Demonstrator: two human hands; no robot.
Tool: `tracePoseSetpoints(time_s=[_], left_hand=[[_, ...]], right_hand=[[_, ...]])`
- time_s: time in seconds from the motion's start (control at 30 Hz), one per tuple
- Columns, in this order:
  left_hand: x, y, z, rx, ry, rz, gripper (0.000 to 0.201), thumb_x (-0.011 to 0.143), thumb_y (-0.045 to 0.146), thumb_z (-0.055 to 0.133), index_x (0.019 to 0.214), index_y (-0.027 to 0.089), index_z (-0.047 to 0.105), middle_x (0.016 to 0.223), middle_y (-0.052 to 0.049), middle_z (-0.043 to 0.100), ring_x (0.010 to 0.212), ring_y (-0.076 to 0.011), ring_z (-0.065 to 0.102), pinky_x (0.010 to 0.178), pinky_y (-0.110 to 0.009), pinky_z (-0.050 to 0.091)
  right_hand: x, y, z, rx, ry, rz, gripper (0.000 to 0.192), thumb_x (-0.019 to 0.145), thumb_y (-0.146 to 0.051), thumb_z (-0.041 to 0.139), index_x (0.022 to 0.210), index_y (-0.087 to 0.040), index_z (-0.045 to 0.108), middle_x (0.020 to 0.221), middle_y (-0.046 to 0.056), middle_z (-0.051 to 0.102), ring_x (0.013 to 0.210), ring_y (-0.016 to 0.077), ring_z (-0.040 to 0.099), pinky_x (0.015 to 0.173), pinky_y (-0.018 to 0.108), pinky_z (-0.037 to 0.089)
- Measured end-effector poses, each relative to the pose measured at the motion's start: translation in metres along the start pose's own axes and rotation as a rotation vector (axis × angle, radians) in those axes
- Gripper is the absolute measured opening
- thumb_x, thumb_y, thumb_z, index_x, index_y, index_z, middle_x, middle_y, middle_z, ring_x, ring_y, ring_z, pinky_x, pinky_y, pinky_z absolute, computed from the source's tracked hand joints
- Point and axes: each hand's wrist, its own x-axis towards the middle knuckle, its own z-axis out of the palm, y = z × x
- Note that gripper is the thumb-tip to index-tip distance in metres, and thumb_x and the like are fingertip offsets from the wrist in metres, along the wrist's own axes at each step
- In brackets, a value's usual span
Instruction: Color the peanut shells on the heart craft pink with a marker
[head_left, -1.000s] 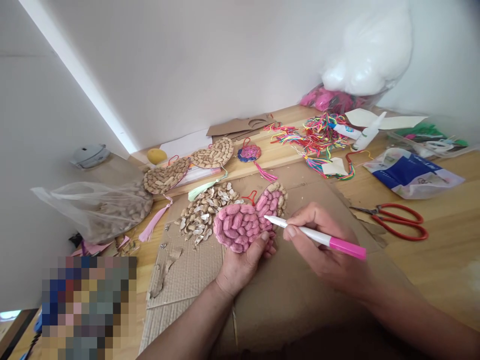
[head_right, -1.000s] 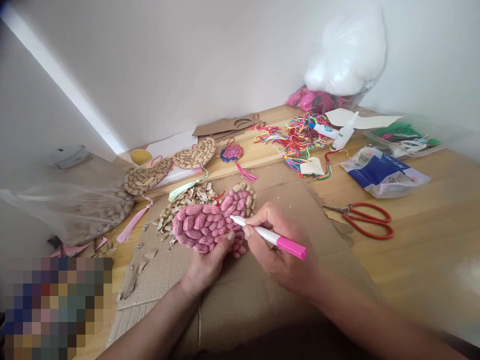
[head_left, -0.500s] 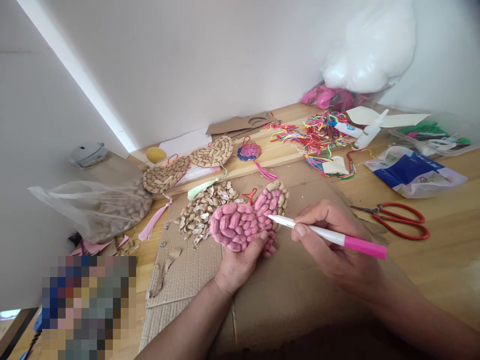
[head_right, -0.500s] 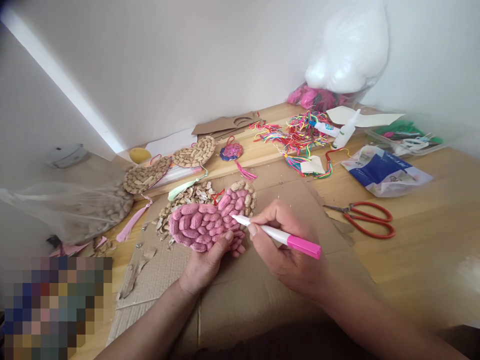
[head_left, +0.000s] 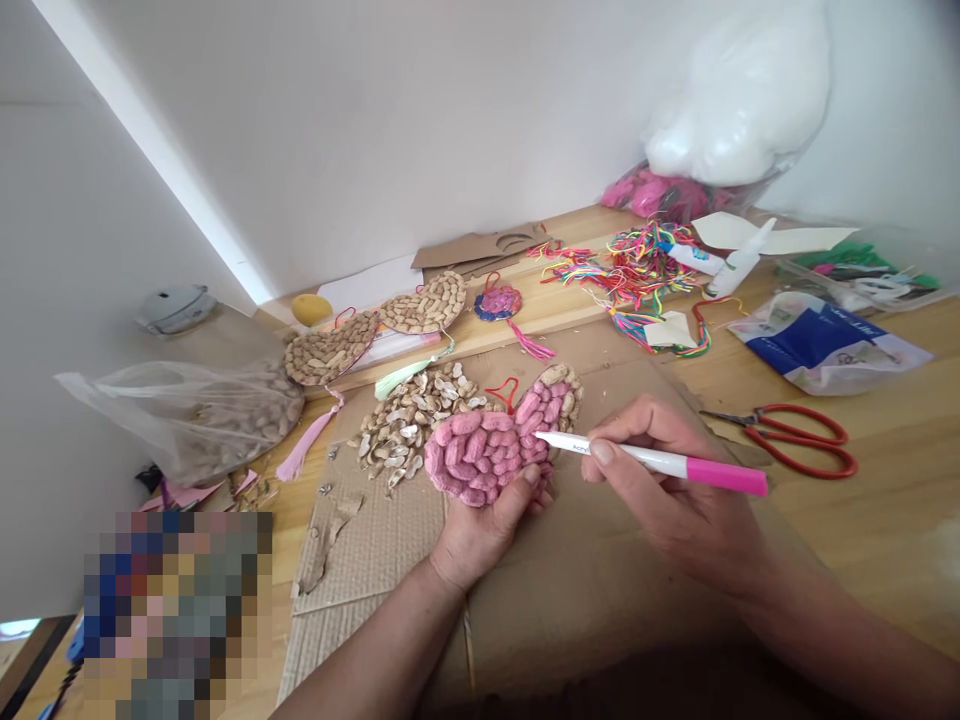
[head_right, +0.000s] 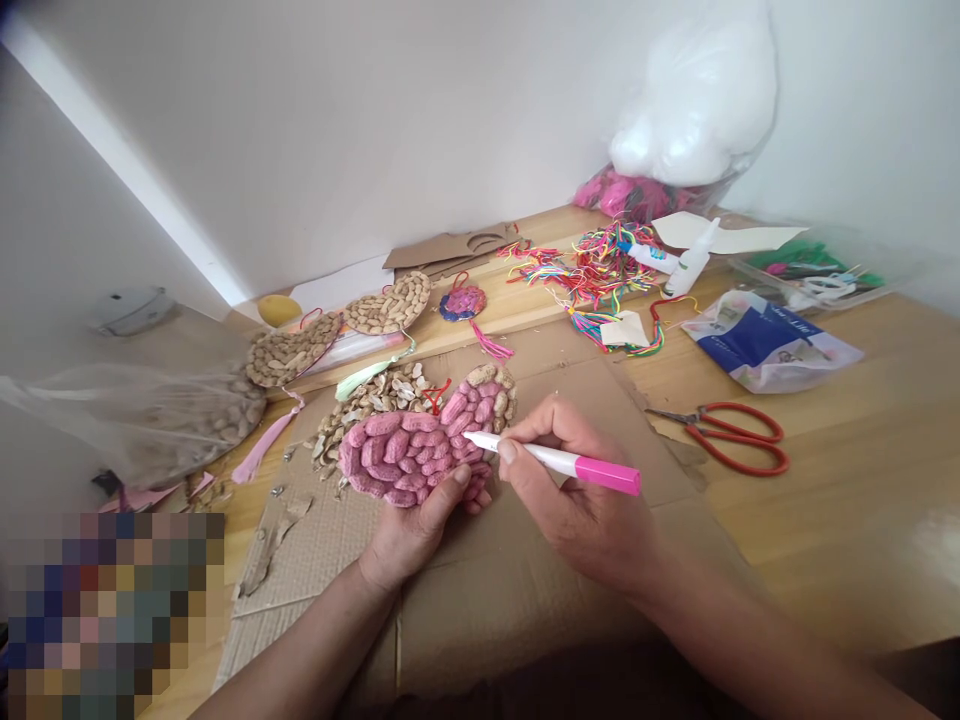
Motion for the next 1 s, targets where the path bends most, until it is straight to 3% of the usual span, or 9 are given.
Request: tracePoseSetpoints(time_s=[0.4,0.6,0.73,1.0], left_hand=[[-0.002,-0.005,-0.001,0.067,0.015,0.026,0.035,0.095,0.053,0.062,0.079,0.022,0.071,0.077,-0.006,0.073,0.073,-0.022,0.068,0.072,-0.037,0.06],[0.001,-0.001,0.002,-0.009,0.001,-0.01,0.04,0.093,0.057,0.062,0.079,0.021,0.07,0.073,-0.006,0.071,0.066,-0.0214,0.065,0.067,-0.037,0.058],[0.001,0.0,0.001,-0.015,0.005,-0.02,0.042,0.091,0.06,0.063,0.078,0.021,0.07,0.073,-0.007,0.071,0.067,-0.022,0.066,0.068,-0.038,0.059],[0.001,0.0,0.001,-0.02,0.004,-0.015,0.04,0.091,0.059,0.063,0.078,0.021,0.07,0.075,-0.007,0.072,0.068,-0.0221,0.067,0.068,-0.038,0.059]], right_hand=[[0.007,-0.003,0.0,0.048,-0.034,0.121,0.022,0.098,-0.027,0.057,0.076,-0.023,0.059,0.067,-0.001,0.063,0.057,0.0131,0.054,0.052,0.027,0.041],[0.004,0.005,-0.003,-0.105,-0.129,-0.044,0.007,0.094,-0.024,0.063,0.087,-0.024,0.062,0.071,-0.001,0.061,0.059,0.0145,0.055,0.053,0.03,0.042],[0.001,0.007,-0.005,-0.167,-0.105,-0.079,0.004,0.093,-0.024,0.064,0.089,-0.025,0.064,0.075,0.0,0.065,0.062,0.0161,0.058,0.056,0.031,0.044],[0.01,0.0,-0.002,0.053,-0.111,0.035,0.011,0.098,-0.03,0.062,0.092,-0.023,0.067,0.076,-0.001,0.065,0.061,0.012,0.055,0.054,0.024,0.042]])
